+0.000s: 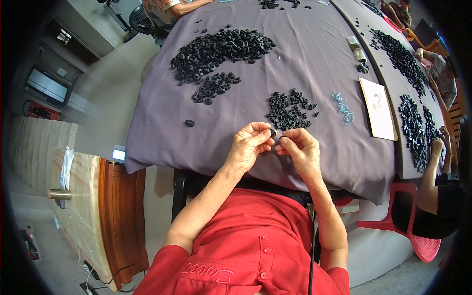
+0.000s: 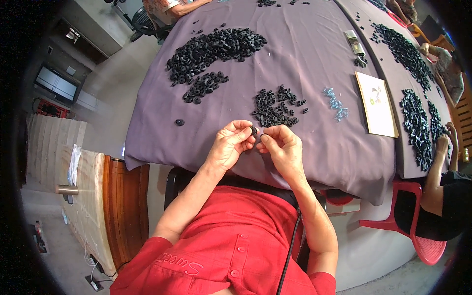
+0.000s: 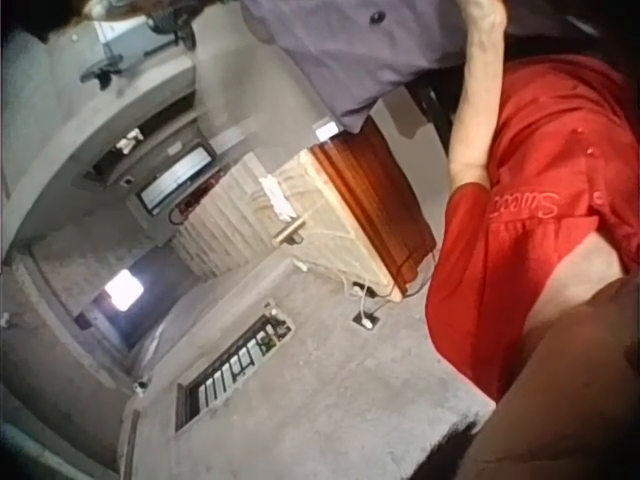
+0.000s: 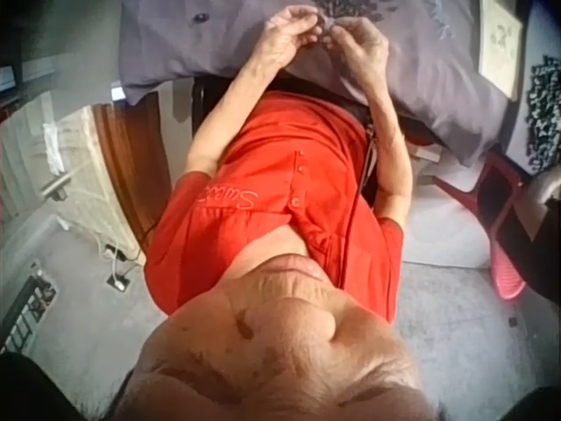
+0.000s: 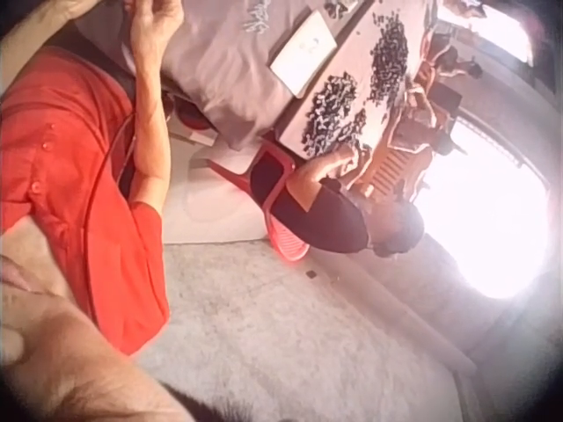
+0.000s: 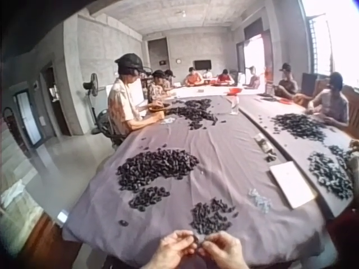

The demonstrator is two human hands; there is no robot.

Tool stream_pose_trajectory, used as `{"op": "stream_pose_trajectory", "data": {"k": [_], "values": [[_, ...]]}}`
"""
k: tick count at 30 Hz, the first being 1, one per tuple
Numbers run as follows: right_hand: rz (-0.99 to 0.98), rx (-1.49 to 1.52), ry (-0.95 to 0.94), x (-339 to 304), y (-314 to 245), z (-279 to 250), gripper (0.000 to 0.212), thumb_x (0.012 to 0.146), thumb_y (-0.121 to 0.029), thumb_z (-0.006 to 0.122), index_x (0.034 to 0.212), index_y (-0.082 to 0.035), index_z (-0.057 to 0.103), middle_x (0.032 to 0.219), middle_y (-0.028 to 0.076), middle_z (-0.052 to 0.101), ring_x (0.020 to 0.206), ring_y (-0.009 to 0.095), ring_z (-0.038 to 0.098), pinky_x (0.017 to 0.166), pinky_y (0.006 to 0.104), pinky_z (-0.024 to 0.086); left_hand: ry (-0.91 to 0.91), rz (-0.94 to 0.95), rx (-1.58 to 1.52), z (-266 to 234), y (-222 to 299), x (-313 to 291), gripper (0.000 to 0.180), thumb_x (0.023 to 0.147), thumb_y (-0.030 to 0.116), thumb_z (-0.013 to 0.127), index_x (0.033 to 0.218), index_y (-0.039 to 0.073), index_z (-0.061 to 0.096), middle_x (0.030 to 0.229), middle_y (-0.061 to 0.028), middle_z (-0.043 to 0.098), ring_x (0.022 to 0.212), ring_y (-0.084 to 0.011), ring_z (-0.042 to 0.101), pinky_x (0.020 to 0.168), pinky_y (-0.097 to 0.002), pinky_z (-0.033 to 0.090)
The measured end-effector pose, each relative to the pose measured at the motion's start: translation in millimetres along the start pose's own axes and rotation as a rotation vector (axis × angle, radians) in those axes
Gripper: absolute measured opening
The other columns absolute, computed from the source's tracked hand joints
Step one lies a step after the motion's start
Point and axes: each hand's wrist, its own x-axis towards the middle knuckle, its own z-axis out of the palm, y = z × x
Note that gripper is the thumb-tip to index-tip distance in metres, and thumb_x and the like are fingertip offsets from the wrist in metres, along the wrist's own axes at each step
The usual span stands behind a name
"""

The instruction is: The person picks up a black plastic component and a small metal pin by hand, inserts the pin into the component, and places the assembled piece onto the table, repeating the process.

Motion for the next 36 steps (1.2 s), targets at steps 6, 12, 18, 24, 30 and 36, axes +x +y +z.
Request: {"op": "stream_pose_trajectory", "data": {"k": [6, 12, 18, 24, 30, 36], "values": [[0.031, 0.002, -0.006, -1.2, -2.9, 8.3, 0.009, 0.087, -0.001, 0.056, 0.095, 0.004, 0.056, 0.080, 0.008, 0.064, 0.070, 0.013, 0.064, 0.062, 0.0243, 0.054, 0.001, 0.014, 0.046, 2.0, -3.1, -0.5, 0.014, 0.084, 0.010, 0.065, 0.096, 0.005, 0.059, 0.077, -0.0031, 0.064, 0.064, -0.0092, 0.060, 0.058, -0.0207, 0.050], [-0.024, -0.003, -0.017, -0.7, 2.3, 8.3, 0.005, 0.087, -0.001, 0.057, 0.089, 0.002, 0.054, 0.078, 0.009, 0.064, 0.068, 0.012, 0.063, 0.060, 0.0240, 0.053, 0.034, 0.055, 0.118, 4.9, -5.2, -2.2, 0.014, 0.084, 0.012, 0.066, 0.094, 0.005, 0.060, 0.075, -0.0031, 0.063, 0.061, -0.0082, 0.058, 0.057, -0.0196, 0.048], [-0.045, 0.044, -0.103, 0.5, 9.2, 2.6, 0.005, 0.087, -0.001, 0.057, 0.085, 0.001, 0.052, 0.077, 0.008, 0.063, 0.067, 0.012, 0.063, 0.059, 0.0235, 0.053, 0.070, 0.087, 0.149, 7.2, -8.2, -4.0, 0.014, 0.084, 0.013, 0.066, 0.093, 0.004, 0.060, 0.072, -0.0031, 0.063, 0.058, -0.0081, 0.057, 0.055, -0.0192, 0.047], [-0.054, 0.026, -0.060, 2.6, 8.7, 5.9, 0.008, 0.086, 0.000, 0.057, 0.083, 0.000, 0.050, 0.074, 0.007, 0.062, 0.065, 0.011, 0.062, 0.056, 0.0220, 0.052, 0.104, 0.134, 0.214, 12.1, -9.3, -4.6, 0.013, 0.084, 0.013, 0.066, 0.091, 0.003, 0.060, 0.070, -0.0039, 0.063, 0.057, -0.0081, 0.057, 0.053, -0.0196, 0.047], [-0.067, -0.051, -0.019, 0.7, 5.9, 8.9, 0.010, 0.085, 0.001, 0.057, 0.082, -0.001, 0.048, 0.070, 0.005, 0.058, 0.059, 0.010, 0.059, 0.053, 0.0215, 0.050, 0.091, 0.164, 0.209, 12.6, -12.4, -6.9, 0.012, 0.084, 0.010, 0.066, 0.092, 0.003, 0.060, 0.073, -0.0049, 0.064, 0.058, -0.0099, 0.059, 0.053, -0.0205, 0.048], [-0.078, -0.090, -0.032, 1.8, 11.5, 6.1, 0.010, 0.084, 0.001, 0.057, 0.082, -0.001, 0.048, 0.069, 0.004, 0.058, 0.058, 0.009, 0.057, 0.051, 0.0208, 0.048, 0.113, 0.233, 0.355, 12.2, -14.6, -8.8, 0.010, 0.084, 0.007, 0.064, 0.093, 0.003, 0.061, 0.074, -0.0039, 0.063, 0.060, -0.0095, 0.060, 0.051, -0.0205, 0.047]]}}
